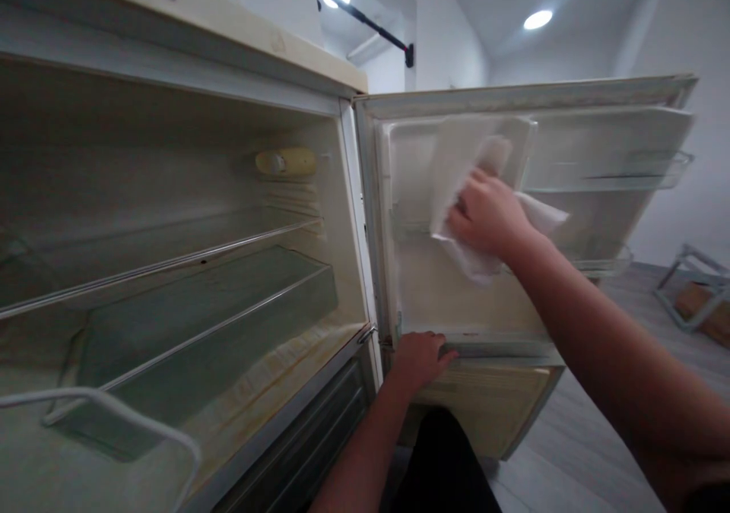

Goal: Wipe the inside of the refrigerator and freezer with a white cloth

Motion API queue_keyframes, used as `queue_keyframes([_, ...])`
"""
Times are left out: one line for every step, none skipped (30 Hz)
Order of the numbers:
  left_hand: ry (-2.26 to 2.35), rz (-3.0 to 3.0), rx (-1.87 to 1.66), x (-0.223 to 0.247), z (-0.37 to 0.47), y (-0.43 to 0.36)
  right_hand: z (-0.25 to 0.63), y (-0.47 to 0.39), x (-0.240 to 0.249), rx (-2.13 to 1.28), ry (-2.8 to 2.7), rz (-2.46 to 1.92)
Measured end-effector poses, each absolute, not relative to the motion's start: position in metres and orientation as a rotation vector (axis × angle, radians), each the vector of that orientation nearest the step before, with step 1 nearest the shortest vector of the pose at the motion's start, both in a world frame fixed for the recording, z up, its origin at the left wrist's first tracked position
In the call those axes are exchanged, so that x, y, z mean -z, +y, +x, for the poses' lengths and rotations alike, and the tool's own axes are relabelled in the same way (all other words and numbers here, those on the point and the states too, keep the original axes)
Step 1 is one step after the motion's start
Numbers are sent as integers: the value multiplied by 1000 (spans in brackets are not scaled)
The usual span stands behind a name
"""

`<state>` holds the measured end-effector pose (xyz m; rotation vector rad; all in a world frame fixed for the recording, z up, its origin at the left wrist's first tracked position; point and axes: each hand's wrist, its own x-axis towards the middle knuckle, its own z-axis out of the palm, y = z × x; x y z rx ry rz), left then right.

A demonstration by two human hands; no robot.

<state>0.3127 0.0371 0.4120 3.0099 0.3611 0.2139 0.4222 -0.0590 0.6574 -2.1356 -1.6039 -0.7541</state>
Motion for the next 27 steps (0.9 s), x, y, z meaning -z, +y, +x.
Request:
queue_keyframes([345,3011,-215,-411,311,38,420,-50,-664,703,-1641,-2163])
queue_keyframes([330,3013,-219,-411,309,40,417,-40,-669,620,-1711,-2186])
queue_keyframes([317,3015,-227,-410,307,41,414,-31,-673,524,-1797,-2200])
queue_keyframes([303,3016,-234,-410,305,43,411,-22,-676,443,-1881,-2201])
queue_keyframes([286,3016,-240,-409,304,45,408,-15,-678,403,-1939,-2195])
queue_keyframes([267,3014,-248,-408,302,46,406,-9,-678,402,-1966,-2193])
queue_keyframes([252,3011,-258,-408,301,48,404,-4,-678,424,-1971,-2198])
queue_keyframes([237,3010,-268,-407,300,49,402,-2,-678,447,-1969,-2208])
queue_keyframes([222,3010,-276,-407,299,50,401,-1,-677,463,-1969,-2218])
queue_keyframes([213,3012,-283,-407,298,50,400,-1,-677,467,-1976,-2223])
queue_keyframes([208,3016,-286,-408,298,51,399,-2,-677,464,-1988,-2223])
queue_keyframes([207,3021,-282,-409,297,51,399,-4,-677,463,-2002,-2217])
queue_keyframes([207,3026,-275,-409,297,50,399,-5,-677,463,-2015,-2206])
queue_keyframes([208,3029,-264,-410,297,50,399,-7,-677,467,-2021,-2196])
queue_keyframes([212,3030,-257,-411,297,49,399,-9,-677,474,-2019,-2188])
queue_keyframes([217,3029,-253,-411,298,48,400,-9,-676,482,-2008,-2188])
queue_keyframes([222,3028,-253,-411,298,47,401,-10,-676,490,-1990,-2191])
queue_keyframes([229,3027,-255,-411,299,47,402,-10,-675,492,-1971,-2197])
queue_keyframes([237,3026,-259,-410,300,46,403,-10,-674,484,-1955,-2207])
queue_keyframes([245,3025,-265,-409,301,46,404,-10,-674,469,-1943,-2219])
queue_keyframes([250,3023,-273,-408,302,45,405,-9,-675,447,-1935,-2230])
queue_keyframes([252,3021,-282,-408,304,45,405,-9,-675,419,-1930,-2243])
queue_keyframes([254,3018,-295,-407,305,44,405,-9,-676,381,-1928,-2257])
queue_keyframes([259,3016,-308,-406,307,44,405,-10,-678,340,-1931,-2268])
queue_keyframes([266,3016,-317,-406,308,43,406,-11,-679,304,-1942,-2272])
queue_keyframes([274,3018,-324,-405,310,43,406,-13,-680,279,-1961,-2270])
queue_keyframes([286,3020,-328,-405,311,42,406,-16,-681,266,-1988,-2266])
